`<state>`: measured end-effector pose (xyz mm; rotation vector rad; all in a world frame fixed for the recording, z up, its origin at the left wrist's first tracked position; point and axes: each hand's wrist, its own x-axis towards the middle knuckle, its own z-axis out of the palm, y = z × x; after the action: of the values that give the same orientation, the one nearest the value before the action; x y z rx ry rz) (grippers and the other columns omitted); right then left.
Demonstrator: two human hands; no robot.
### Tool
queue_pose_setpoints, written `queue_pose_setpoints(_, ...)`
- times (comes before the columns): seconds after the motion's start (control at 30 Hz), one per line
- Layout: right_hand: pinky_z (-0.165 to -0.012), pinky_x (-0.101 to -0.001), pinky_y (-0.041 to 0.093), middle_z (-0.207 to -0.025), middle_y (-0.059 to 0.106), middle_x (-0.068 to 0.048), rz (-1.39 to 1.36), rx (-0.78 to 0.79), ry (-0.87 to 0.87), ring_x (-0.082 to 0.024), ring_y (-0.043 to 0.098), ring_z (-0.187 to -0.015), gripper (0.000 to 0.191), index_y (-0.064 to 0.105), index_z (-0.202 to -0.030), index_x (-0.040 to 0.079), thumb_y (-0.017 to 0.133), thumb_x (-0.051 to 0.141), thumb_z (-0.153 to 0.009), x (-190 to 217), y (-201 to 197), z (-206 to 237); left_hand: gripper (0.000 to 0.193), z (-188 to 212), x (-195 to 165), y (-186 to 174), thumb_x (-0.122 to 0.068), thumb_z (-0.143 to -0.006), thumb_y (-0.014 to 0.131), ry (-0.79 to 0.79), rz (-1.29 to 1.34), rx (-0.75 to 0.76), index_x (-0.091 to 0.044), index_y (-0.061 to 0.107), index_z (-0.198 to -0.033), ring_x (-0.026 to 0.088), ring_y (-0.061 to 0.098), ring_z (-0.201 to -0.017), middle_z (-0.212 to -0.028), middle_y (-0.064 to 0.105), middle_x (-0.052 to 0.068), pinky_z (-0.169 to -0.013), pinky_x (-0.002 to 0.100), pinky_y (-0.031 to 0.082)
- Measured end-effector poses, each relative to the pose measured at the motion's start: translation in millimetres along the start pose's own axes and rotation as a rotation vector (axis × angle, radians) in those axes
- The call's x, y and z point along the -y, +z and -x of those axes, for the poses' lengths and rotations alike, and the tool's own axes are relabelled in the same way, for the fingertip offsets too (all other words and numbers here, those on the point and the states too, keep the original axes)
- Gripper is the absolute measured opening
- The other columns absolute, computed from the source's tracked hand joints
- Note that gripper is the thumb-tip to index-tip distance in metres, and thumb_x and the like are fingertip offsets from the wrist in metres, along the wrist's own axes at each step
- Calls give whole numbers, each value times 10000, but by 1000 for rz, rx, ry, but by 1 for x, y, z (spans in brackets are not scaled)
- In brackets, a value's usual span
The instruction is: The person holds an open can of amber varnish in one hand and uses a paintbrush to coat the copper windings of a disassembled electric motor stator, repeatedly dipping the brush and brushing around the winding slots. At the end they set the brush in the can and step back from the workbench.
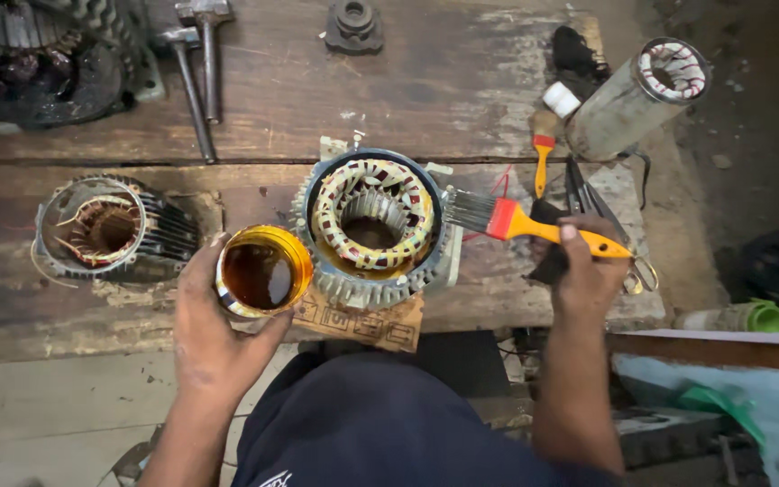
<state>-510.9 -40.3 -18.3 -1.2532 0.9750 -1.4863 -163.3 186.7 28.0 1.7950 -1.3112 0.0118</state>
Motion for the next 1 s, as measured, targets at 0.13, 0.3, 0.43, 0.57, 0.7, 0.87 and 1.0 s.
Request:
queue_pose_setpoints(0.13,-772,-318,586,-958,686,-109,124,65,-158,-199,688,-797,151,657,-1083,-16,722,78,-985,21,5,19,988,-14,13,-7,-128,-645,897,44,47,28,-8,378,-1476,435,522,-1346,-1435,514,251,-1141,494,436)
queue_pose_setpoints(0.3,-697,-309,547,-926,699,-119,288,35,-63,-177,651,-767,110,671,-1056,-28,698,59,-995,7,33,32,989,-40,34,-16,-149,-656,910,98,144,66,-8,368,-1471,436,526,-1332,-1424,528,241,-1139,495,434)
queue_pose_setpoints(0.43,-661,-316,577,-837,676,-105,286,-87,-48,-193,677,-689,103,670,-1046,-14,695,62,-981,4,38,42,976,-63,56,-25,-144,-678,900,177,212,105,-17,365,-1483,430,530,-1347,-1457,536,229,-1143,495,437)
queue_pose_setpoints(0.57,-686,-350,588,-912,659,-111,226,-279,-142,-206,667,-725,116,657,-1105,-7,714,48,-1020,42,40,64,1008,-84,81,-28,-158,-638,912,213,262,185,-14,374,-1478,441,526,-1328,-1437,524,236,-1119,500,434)
queue_pose_setpoints(0.7,-640,-410,576,-976,672,-192,-13,-213,-261,-290,668,-731,145,643,-1130,-24,707,23,-1010,102,79,94,1033,-102,96,-28,-181,-645,943,298,348,217,-9,374,-1490,458,507,-1347,-1443,512,236,-1153,511,420)
queue_pose_setpoints(0.87,-726,-385,597,-964,691,-200,93,72,-368,-287,700,-801,165,627,-1097,-31,732,61,-1008,137,167,117,1043,-117,100,-29,-169,-630,947,352,437,263,-7,367,-1480,454,506,-1341,-1452,507,237,-1140,504,430)
queue_pose_setpoints(1.0,-828,-318,578,-994,706,-167,307,184,-345,-229,693,-889,150,641,-1072,-38,747,23,-986,135,223,113,1042,-124,101,-32,-162,-634,956,400,456,281,-17,362,-1478,441,507,-1340,-1468,506,230,-1135,501,431)
